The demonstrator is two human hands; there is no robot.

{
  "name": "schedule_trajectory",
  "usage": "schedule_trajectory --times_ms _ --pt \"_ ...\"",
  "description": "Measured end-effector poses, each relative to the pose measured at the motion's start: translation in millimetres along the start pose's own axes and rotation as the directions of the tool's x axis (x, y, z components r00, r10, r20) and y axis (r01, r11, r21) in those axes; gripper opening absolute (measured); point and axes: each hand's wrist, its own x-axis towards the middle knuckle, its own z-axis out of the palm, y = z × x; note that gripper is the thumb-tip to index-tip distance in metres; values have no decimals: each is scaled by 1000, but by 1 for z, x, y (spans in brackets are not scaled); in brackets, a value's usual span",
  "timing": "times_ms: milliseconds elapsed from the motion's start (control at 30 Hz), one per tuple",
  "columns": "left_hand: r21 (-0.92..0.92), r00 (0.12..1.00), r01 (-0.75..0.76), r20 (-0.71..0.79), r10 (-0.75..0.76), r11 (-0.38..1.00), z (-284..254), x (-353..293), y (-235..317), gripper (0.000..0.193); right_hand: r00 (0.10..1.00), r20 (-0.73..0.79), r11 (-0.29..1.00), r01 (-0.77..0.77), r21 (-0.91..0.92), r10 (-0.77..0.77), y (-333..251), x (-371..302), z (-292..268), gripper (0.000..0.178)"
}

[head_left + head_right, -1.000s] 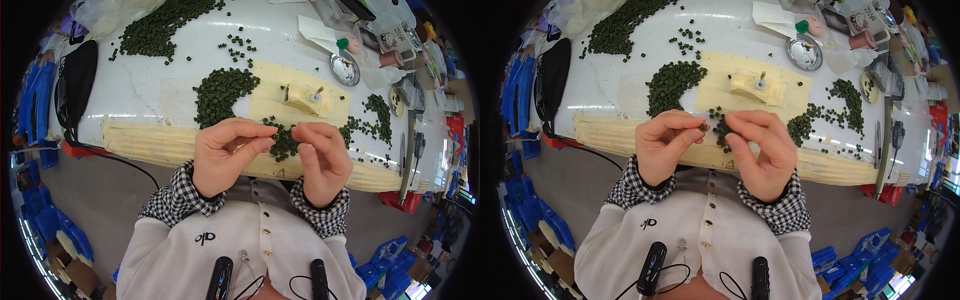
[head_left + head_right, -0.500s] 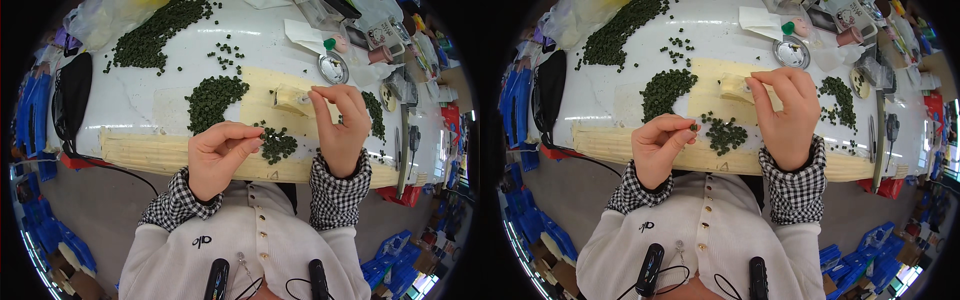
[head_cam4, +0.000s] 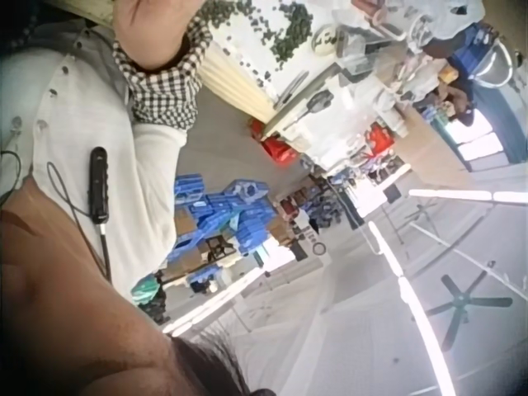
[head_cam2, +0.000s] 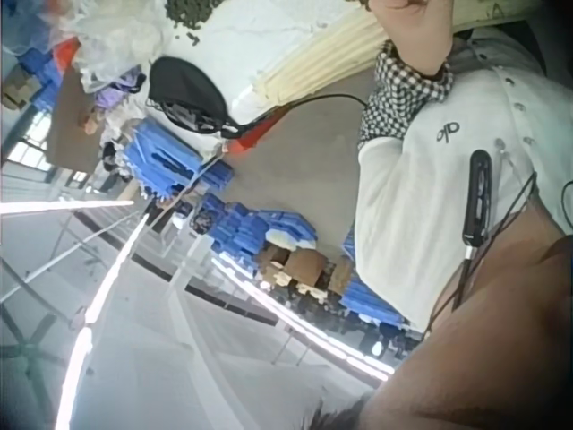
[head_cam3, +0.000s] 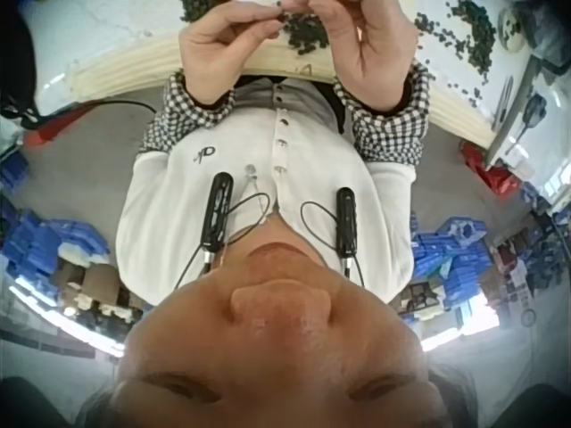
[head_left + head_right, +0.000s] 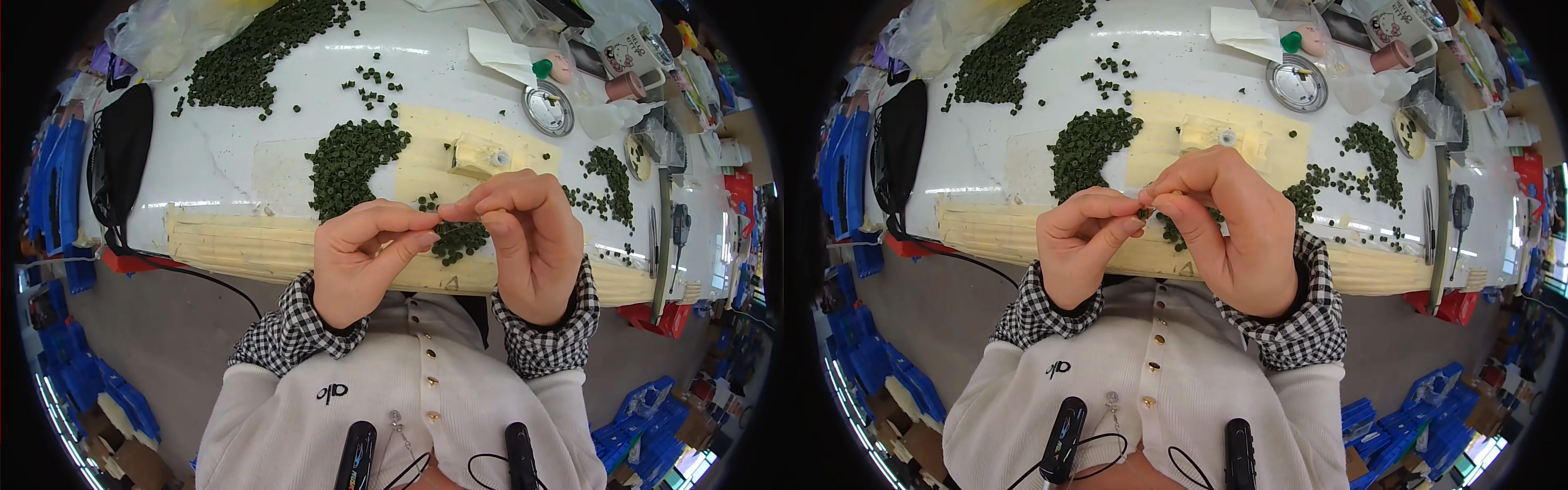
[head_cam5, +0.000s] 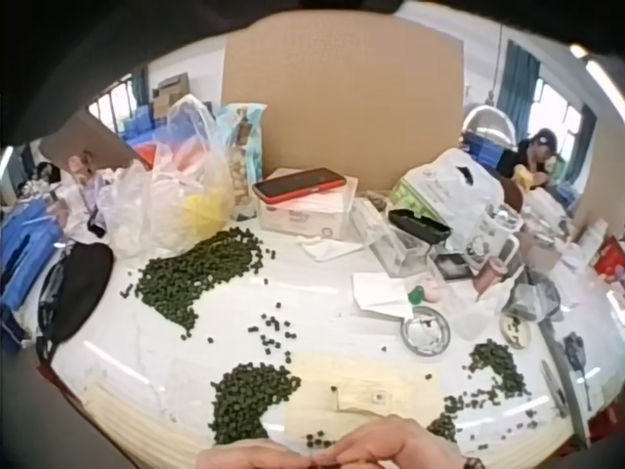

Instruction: Manually assembling or sorting small green plastic toy components on a workbench.

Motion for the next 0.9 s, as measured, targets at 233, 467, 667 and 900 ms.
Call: schedule_trajectory --times_ms 233,467,667,900 --pt "5 999 -35 17 35 999 1 0 -2 18 999 28 999 17 -44 -16 0 -1 -2 14" --pt "19 1000 -23 14 23 1000 2 0 1 18 1000 -17 1000 15 -15 -15 1 -2 -2 15" --pt "80 999 -44 30 42 996 -1 0 -1 17 883 -460 986 17 -168 -93 13 9 -4 6" --pt "59 1000 -26 16 25 998 1 1 0 16 936 -258 710 -14 -704 -238 36 19 -17 11"
